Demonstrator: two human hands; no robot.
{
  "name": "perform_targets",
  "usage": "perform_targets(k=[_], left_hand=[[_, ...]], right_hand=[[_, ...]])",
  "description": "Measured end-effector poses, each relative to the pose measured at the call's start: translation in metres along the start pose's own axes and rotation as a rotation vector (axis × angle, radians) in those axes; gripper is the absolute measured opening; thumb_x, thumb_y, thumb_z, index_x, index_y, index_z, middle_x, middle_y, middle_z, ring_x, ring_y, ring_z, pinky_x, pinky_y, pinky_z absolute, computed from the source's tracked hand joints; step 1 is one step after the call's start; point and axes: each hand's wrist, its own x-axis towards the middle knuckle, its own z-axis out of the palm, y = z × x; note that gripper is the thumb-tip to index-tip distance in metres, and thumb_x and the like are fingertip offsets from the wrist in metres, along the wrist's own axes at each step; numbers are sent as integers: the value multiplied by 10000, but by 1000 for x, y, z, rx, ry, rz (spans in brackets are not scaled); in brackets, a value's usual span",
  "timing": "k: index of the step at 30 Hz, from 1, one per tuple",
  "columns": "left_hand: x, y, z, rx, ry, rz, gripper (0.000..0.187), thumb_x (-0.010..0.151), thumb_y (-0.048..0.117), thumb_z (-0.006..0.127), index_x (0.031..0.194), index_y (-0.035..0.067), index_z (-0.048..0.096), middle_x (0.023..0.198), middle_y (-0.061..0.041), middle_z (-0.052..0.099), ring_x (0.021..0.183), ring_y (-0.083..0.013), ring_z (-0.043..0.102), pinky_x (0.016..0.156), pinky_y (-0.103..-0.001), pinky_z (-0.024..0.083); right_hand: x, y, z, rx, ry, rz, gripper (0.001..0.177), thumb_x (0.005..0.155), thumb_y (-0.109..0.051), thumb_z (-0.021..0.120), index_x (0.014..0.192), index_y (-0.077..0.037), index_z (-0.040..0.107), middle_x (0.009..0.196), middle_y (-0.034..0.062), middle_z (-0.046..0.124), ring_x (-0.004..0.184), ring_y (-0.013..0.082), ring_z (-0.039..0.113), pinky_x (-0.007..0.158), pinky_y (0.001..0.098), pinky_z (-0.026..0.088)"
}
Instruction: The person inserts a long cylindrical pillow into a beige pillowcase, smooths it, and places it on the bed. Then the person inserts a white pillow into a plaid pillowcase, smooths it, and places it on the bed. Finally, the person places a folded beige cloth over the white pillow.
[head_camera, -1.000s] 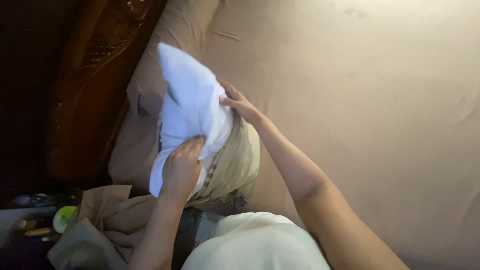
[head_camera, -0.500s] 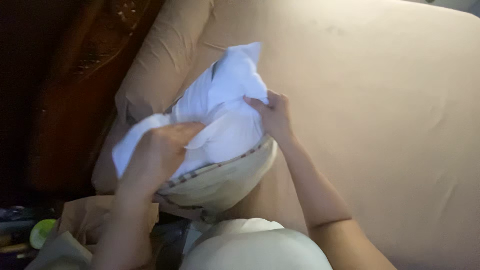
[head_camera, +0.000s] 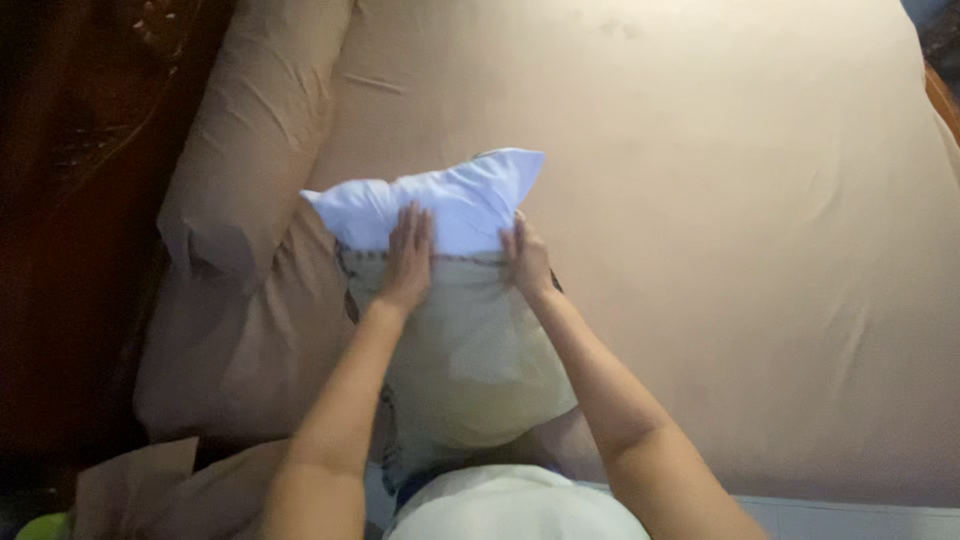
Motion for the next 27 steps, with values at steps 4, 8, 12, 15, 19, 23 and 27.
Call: perform_targets(k=[4,8,12,15,19,23,27], left_hand=[[-49,-13,88,-63,-364,-278,890,892,277,725,1584,56,212,1639,-238,189,1523,-423,139,1218,-560,200],[-34,-34,122,-113,-441,-402,1091,782,349,842,1641,81,225,1672,-126,287,1540,-342,255,1266,-493,269],[7,-30,103,7,-467,-382,1307,580,355,960,1612,92,204,1651,-129,272,1515,-337,212,1220,-513,238],[13,-23,92,8,-480,-393,1279,552,384,982,1563,91,257,1621,-137,314,1493,-347,227,1195,-559,250],[-2,-15,107,90,-471,-382,1105,595,419,948,1479,67,385,1525,-163,417,1447,-345,335,1191,-555,296],[-36,-1,126,116,-482,-353,966,647,477,884,1405,54,460,1479,-184,437,1419,-366,345,1163,-563,307],[-64,-3,118,2,-438,-362,851,699,534,821,1331,41,536,1434,-206,457,1391,-387,355,1135,-572,318]], right_hand=[[-7,27,33,-323,-615,103,356,1114,-315,543,1322,-28,575,1062,193,690,951,339,709,829,407,595],[-14,38,62,-370,-639,-204,719,858,-203,729,1504,-59,450,1353,195,559,1276,364,526,1080,469,430],[12,18,77,-523,-512,-368,1049,645,-322,868,1516,-12,373,1533,221,363,1441,376,316,1184,481,248],[39,4,86,-577,-576,-433,1253,505,-404,941,1534,-13,344,1599,216,301,1498,380,238,1204,523,137],[41,3,79,-634,-688,-435,1039,584,-389,916,1469,-92,460,1483,145,445,1441,314,343,1226,502,195],[21,24,83,-684,-831,-268,682,791,-411,803,1330,-65,569,1290,138,621,1287,292,546,1156,423,398],[-8,52,92,-653,-810,-273,290,979,-273,660,1239,-144,664,1155,94,718,1164,257,656,1065,433,502]])
